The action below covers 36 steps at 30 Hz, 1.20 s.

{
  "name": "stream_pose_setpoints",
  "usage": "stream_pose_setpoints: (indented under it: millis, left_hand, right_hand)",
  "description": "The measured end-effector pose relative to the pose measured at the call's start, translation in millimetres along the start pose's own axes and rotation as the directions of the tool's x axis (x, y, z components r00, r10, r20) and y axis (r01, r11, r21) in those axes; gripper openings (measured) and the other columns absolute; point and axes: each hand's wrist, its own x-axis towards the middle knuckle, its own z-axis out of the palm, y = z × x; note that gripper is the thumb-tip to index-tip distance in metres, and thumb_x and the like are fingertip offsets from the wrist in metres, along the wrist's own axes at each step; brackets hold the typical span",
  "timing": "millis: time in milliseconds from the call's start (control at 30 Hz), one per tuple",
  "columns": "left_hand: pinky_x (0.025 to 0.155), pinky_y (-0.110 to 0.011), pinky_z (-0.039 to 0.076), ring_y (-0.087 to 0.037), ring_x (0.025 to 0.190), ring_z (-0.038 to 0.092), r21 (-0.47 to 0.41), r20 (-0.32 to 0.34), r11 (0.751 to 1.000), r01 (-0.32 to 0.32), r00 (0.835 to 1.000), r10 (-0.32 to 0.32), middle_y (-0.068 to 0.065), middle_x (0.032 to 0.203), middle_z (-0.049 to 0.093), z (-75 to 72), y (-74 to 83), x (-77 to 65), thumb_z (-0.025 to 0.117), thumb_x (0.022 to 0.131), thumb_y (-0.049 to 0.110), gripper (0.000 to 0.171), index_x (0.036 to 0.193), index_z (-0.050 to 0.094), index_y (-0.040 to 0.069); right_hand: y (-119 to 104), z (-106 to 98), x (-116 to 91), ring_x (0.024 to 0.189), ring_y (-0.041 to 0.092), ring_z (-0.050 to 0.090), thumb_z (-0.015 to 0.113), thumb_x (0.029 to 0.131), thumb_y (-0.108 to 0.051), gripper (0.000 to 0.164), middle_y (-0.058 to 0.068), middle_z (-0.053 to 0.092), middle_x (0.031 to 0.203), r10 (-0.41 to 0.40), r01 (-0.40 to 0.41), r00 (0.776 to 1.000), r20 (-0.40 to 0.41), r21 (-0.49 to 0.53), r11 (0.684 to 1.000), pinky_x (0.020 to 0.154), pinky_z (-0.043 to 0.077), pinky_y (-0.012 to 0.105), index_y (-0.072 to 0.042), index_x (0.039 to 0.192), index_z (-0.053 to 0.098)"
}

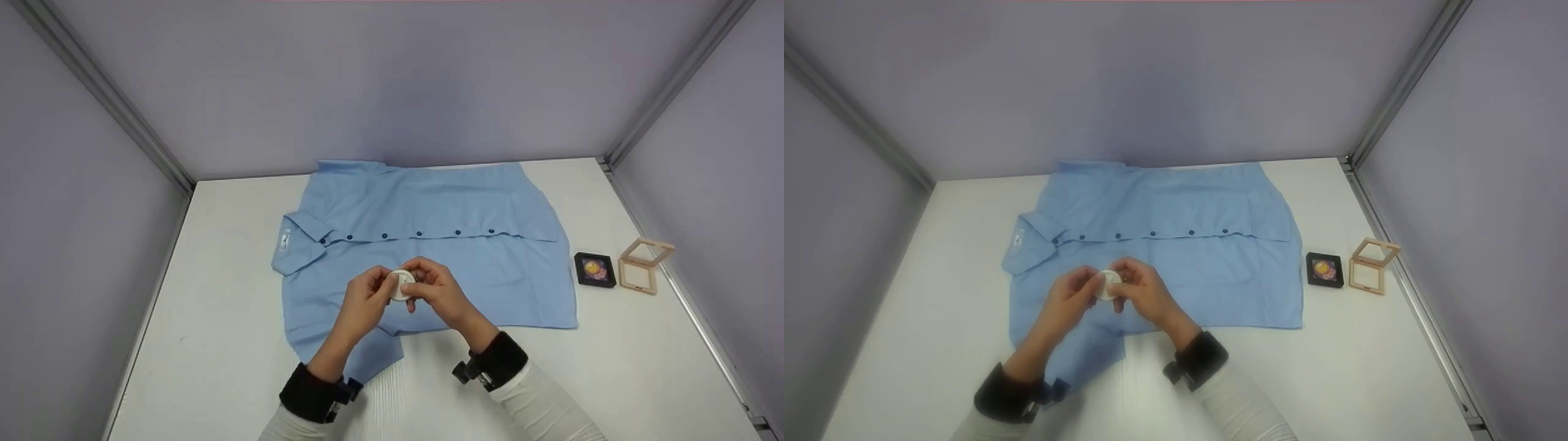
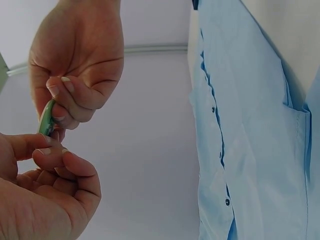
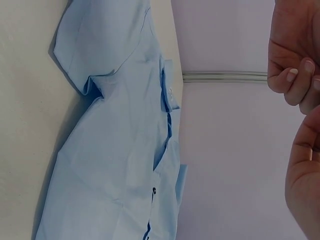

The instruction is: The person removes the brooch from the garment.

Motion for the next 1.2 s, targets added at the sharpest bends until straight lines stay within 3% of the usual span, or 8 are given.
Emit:
stream_pose_setpoints:
  millis: [167, 400, 600, 733, 967, 1200]
  left_hand:
    - [0.054, -0.022, 0.037, -0.009, 0.058, 0.044, -0.008, -0.002, 1.000, 0.012, 1.000, -0.012, -0.014, 0.067, 0.054, 0.1, -1.2, 1.3, 0.052, 0.101, 0.006, 0.020, 0.091, 0.062, -0.008]
    - [0.053, -0.023, 0.037, -0.010, 0.056, 0.043, -0.021, -0.014, 0.999, 0.025, 1.000, -0.025, -0.009, 0.064, 0.051, 0.2, -5.9, 2.4, 0.051, 0.102, 0.007, 0.021, 0.089, 0.062, -0.006]
    - [0.052, -0.023, 0.036, -0.009, 0.055, 0.042, -0.049, -0.034, 0.997, 0.057, 0.998, -0.058, -0.001, 0.062, 0.047, -1.1, -6.8, 2.4, 0.050, 0.101, 0.006, 0.022, 0.088, 0.062, -0.006]
    - [0.052, -0.023, 0.035, -0.008, 0.054, 0.040, -0.078, -0.054, 0.992, 0.094, 0.994, -0.098, 0.000, 0.061, 0.045, -2.5, -8.8, 2.9, 0.049, 0.101, 0.005, 0.023, 0.087, 0.062, -0.008]
    - [0.051, -0.024, 0.032, -0.010, 0.050, 0.034, -0.105, -0.046, 0.983, 0.149, 0.987, -0.154, 0.002, 0.057, 0.040, 1.1, -47.6, 11.4, 0.048, 0.102, 0.012, 0.030, 0.081, 0.063, -0.002]
    - [0.048, -0.024, 0.029, -0.011, 0.048, 0.032, -0.128, -0.031, 0.981, 0.145, 0.988, -0.150, 0.003, 0.053, 0.038, 3.8, -55.4, 11.2, 0.048, 0.101, 0.017, 0.038, 0.065, 0.052, 0.005]
  right_hand:
    - [1, 0, 0, 0.070, 0.018, 0.059, 0.059, 0.095, 0.001, 0.029, 0.009, 0.064, 0.093, -0.015, 0.015, 1.000, 0.012, -0.005, 1.000, 0.055, 0.052, 0.026, 0.019, 0.115, 0.050]
    - [1, 0, -2, 0.070, 0.016, 0.060, 0.059, 0.097, -0.003, 0.032, 0.012, 0.064, 0.098, -0.025, 0.027, 0.999, 0.033, -0.063, 0.998, 0.059, 0.053, 0.026, 0.017, 0.121, 0.050]
    - [0, 0, -5, 0.075, 0.018, 0.062, 0.059, 0.098, -0.006, 0.041, 0.021, 0.060, 0.104, -0.037, 0.040, 0.998, 0.043, -0.088, 0.995, 0.065, 0.054, 0.031, 0.013, 0.132, 0.046]
    - [-1, 0, -7, 0.085, 0.019, 0.062, 0.060, 0.095, -0.001, 0.041, 0.028, 0.056, 0.113, -0.066, 0.074, 0.995, 0.073, -0.115, 0.991, 0.070, 0.055, 0.032, 0.014, 0.131, 0.047]
    - [2, -1, -8, 0.092, 0.021, 0.064, 0.063, 0.092, 0.003, 0.033, 0.021, 0.059, 0.115, -0.048, 0.054, 0.998, 0.034, -0.214, 0.975, 0.074, 0.056, 0.033, 0.010, 0.124, 0.056]
    - [4, -1, -7, 0.078, 0.023, 0.064, 0.063, 0.095, -0.002, 0.023, 0.021, 0.064, 0.105, -0.066, 0.063, 0.998, -0.001, -0.252, 0.966, 0.071, 0.056, 0.038, 0.006, 0.116, 0.063]
